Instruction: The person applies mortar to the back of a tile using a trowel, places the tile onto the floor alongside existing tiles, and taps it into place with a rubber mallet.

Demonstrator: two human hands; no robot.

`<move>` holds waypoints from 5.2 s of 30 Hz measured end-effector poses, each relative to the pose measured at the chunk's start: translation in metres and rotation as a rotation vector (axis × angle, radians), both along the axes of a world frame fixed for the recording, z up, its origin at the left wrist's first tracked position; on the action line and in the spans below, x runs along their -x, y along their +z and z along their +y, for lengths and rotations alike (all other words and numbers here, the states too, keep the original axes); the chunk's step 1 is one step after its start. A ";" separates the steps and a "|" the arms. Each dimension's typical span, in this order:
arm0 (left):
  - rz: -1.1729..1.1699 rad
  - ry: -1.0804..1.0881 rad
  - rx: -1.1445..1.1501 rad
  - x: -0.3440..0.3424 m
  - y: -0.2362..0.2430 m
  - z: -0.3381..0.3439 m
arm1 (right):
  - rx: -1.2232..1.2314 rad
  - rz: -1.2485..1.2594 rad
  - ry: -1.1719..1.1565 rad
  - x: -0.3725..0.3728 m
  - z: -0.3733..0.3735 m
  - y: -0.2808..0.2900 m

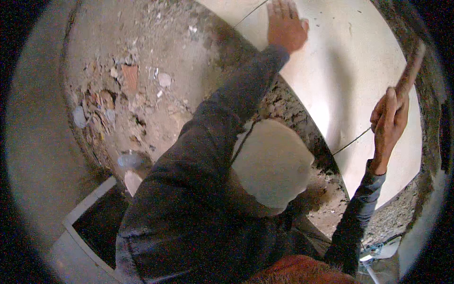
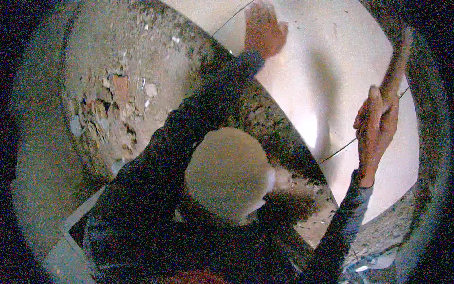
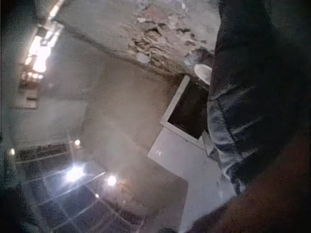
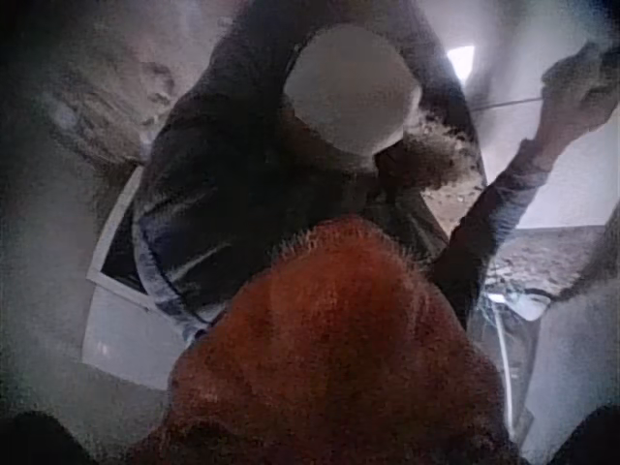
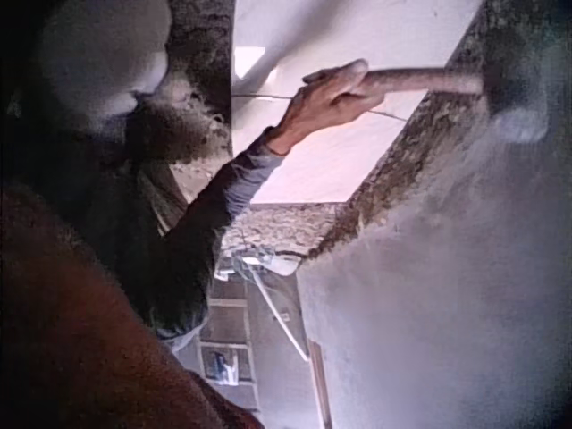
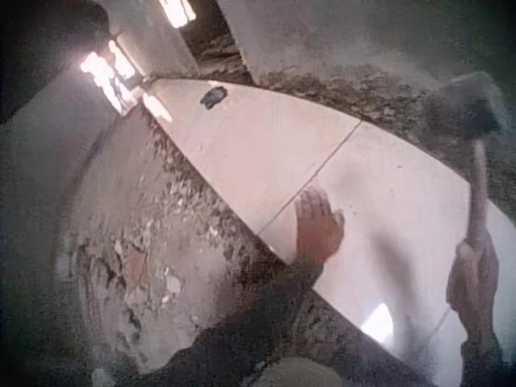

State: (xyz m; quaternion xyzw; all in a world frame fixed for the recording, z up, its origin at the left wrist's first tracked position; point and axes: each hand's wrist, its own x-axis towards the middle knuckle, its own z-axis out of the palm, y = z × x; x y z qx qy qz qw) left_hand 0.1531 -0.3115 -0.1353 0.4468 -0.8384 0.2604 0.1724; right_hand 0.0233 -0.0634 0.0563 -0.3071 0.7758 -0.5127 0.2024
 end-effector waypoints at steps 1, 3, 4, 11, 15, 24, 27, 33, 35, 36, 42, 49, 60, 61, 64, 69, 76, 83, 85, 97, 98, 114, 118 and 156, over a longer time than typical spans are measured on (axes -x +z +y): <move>0.121 -0.087 -0.109 -0.011 0.003 0.015 | 0.050 0.021 -0.004 -0.004 0.007 -0.009; 0.366 -0.278 -0.310 -0.028 0.022 0.033 | 0.164 0.063 -0.028 -0.011 0.023 -0.031; 0.365 -0.255 -0.350 -0.025 0.021 0.027 | 0.110 0.046 0.022 0.001 0.034 -0.058; 0.262 -0.211 -0.023 -0.036 -0.003 0.016 | -0.467 0.267 0.145 -0.007 0.001 -0.023; 0.391 -0.223 -0.379 -0.037 0.030 0.031 | -0.064 0.297 0.018 -0.024 -0.002 -0.013; 0.391 -0.154 -0.305 -0.034 -0.014 0.019 | -0.329 0.342 0.184 -0.017 -0.013 -0.009; 0.351 -0.121 -0.371 -0.058 -0.020 0.021 | -0.114 0.131 0.188 -0.046 -0.002 0.015; 0.377 0.070 -0.265 -0.074 -0.025 0.008 | 0.020 0.670 0.391 -0.045 0.019 -0.094; 0.250 0.054 -0.197 -0.073 -0.035 -0.005 | -0.203 0.642 0.361 -0.032 0.027 -0.127; 0.258 0.037 -0.186 -0.089 -0.045 -0.012 | -0.299 0.484 0.373 -0.041 0.014 -0.083; 0.174 -0.025 -0.092 -0.079 -0.052 -0.010 | -0.099 0.358 0.295 -0.041 0.033 -0.047; 0.210 0.122 0.131 -0.096 -0.102 -0.077 | -0.567 0.232 0.512 0.018 0.042 0.000; -0.896 -0.741 -0.138 0.020 0.075 -0.016 | -0.502 0.640 0.044 0.060 0.307 0.103; -0.924 -0.891 -0.260 0.047 0.097 0.004 | -0.483 0.512 -0.072 0.070 0.338 0.066; -0.978 -1.264 -0.652 0.085 0.151 0.086 | -0.520 0.065 -0.101 0.034 0.329 0.025; -0.650 -1.487 -0.710 0.159 0.080 0.189 | -0.382 -0.077 -0.311 -0.008 0.352 -0.010; -0.761 -1.367 -0.655 0.154 0.078 0.240 | -0.706 0.181 -0.163 -0.022 0.408 -0.091; -0.814 -1.257 -0.719 0.154 0.078 0.241 | -0.372 0.346 -0.228 -0.029 0.388 -0.081; -0.842 -1.233 -0.695 0.156 0.082 0.248 | -0.517 0.265 -0.158 -0.025 0.387 -0.092; -0.716 -1.191 -0.595 0.141 0.094 0.277 | -0.530 0.015 -0.262 -0.022 0.382 -0.071; -0.645 -1.139 -0.654 0.160 0.098 0.279 | -0.469 -0.038 -0.291 -0.009 0.380 -0.046; -0.525 -0.845 -0.736 0.255 0.065 0.258 | -0.393 0.332 -0.259 0.194 0.252 -0.092; -0.648 -0.732 -0.762 0.258 0.079 0.262 | -0.210 0.296 -0.349 0.167 0.240 -0.044; -0.899 -0.896 -0.773 0.208 0.114 0.444 | -0.183 0.127 -0.754 -0.038 0.462 -0.061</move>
